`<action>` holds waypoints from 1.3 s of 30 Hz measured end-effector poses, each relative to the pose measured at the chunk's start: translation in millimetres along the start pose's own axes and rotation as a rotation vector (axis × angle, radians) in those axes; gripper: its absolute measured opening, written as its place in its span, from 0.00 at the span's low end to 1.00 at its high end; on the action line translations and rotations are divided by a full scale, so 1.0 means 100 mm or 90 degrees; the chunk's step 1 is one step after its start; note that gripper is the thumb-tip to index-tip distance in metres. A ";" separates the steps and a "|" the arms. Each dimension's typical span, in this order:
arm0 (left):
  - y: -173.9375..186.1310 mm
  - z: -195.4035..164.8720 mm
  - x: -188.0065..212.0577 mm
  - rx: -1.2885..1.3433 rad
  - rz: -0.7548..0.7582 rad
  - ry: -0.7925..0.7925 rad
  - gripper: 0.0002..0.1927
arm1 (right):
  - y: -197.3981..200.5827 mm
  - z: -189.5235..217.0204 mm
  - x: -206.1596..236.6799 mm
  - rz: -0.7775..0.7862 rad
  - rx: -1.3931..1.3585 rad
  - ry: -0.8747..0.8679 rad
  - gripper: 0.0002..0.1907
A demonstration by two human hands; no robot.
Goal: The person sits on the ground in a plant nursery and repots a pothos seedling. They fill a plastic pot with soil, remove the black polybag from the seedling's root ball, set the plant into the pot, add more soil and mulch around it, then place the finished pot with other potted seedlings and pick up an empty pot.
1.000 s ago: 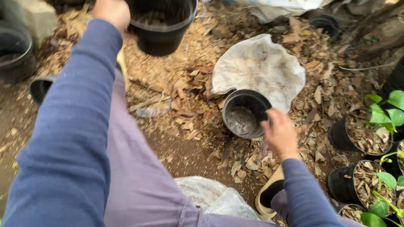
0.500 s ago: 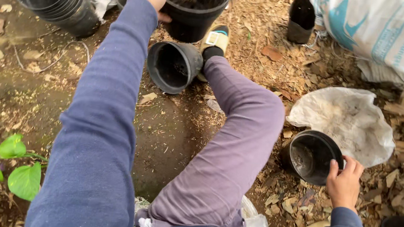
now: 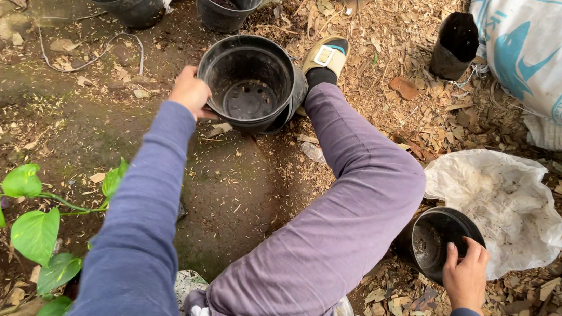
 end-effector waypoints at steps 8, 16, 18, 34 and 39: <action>-0.69 1.09 -0.03 0.457 -0.227 0.065 0.36 | -0.05 -0.03 0.10 0.087 0.047 -0.114 0.26; -1.64 1.47 0.20 0.712 -0.288 0.212 0.44 | -0.11 -0.05 0.11 0.110 0.049 -0.131 0.26; -1.71 1.39 0.11 0.790 -0.315 0.184 0.45 | -0.12 -0.09 0.09 0.109 0.028 -0.137 0.26; 0.15 0.18 -0.13 0.487 -0.571 0.042 0.52 | -0.21 0.83 -0.29 -0.019 -0.043 0.090 0.24; 0.55 0.30 0.00 0.365 -0.609 0.202 0.53 | -0.23 0.99 -0.39 -0.006 -0.066 0.115 0.22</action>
Point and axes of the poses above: each hand's wrist, its own x-axis away from the middle knuckle, its own y-axis out of the back of the hand, z = x × y, the point moved 9 cm from there along -x, towards the middle knuckle, and after that the axes turned 13 degrees about -y, right-handed, at the moved point
